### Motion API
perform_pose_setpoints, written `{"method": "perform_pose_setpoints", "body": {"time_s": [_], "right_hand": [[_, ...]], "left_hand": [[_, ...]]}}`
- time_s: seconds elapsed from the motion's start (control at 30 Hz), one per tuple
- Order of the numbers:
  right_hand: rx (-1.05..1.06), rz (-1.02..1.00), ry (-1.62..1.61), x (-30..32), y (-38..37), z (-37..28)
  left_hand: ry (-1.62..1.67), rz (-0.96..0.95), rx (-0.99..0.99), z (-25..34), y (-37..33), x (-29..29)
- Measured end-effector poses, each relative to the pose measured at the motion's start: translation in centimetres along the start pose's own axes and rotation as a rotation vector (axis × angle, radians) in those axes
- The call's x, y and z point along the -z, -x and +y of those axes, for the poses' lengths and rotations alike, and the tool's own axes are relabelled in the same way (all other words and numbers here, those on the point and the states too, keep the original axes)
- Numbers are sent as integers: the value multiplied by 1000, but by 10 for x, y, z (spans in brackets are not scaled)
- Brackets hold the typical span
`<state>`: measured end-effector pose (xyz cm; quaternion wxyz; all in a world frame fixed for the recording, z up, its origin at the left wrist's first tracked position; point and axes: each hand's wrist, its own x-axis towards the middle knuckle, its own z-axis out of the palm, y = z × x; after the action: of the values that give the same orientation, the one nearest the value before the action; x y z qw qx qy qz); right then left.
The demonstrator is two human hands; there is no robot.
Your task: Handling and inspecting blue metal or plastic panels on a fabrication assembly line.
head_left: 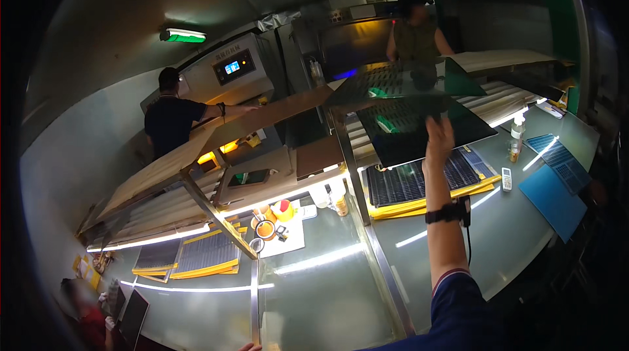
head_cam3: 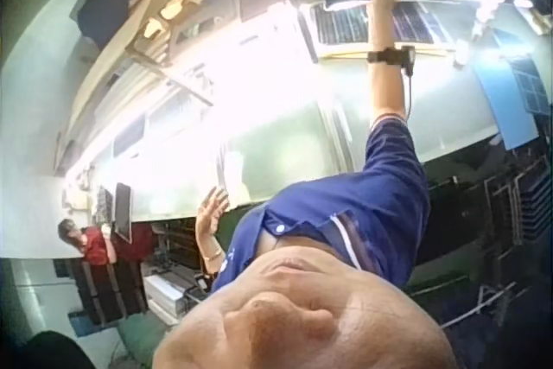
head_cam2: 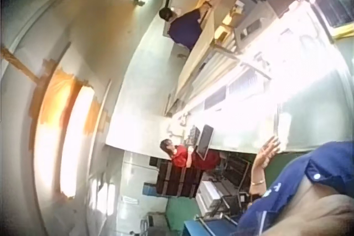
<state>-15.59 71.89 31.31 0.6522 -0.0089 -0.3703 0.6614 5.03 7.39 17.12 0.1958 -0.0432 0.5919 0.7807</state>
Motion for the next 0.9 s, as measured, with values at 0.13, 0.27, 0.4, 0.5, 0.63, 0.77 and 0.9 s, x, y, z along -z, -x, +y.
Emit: {"method": "perform_pose_setpoints", "body": {"time_s": [0.13,0.27,0.4,0.5,0.63,0.77,0.9], "right_hand": [[-488,878,677,42,-13,42],[-689,304,-348,111,-62,103],[-571,294,-63,100,-55,98],[-503,300,-132,90,-24,65],[-472,277,-148,124,41,-22],[-411,263,-111,192,155,-128],[-398,323,2,228,281,-230]], "left_hand": [[101,70,75,-13,1,-1],[37,68,119,-7,-16,-20],[-95,43,121,7,-27,-46],[-180,-34,140,10,-45,-67],[-260,-239,126,-14,-77,-90],[-99,-473,208,-29,-89,-150],[304,-935,489,-73,-69,-190]]}}
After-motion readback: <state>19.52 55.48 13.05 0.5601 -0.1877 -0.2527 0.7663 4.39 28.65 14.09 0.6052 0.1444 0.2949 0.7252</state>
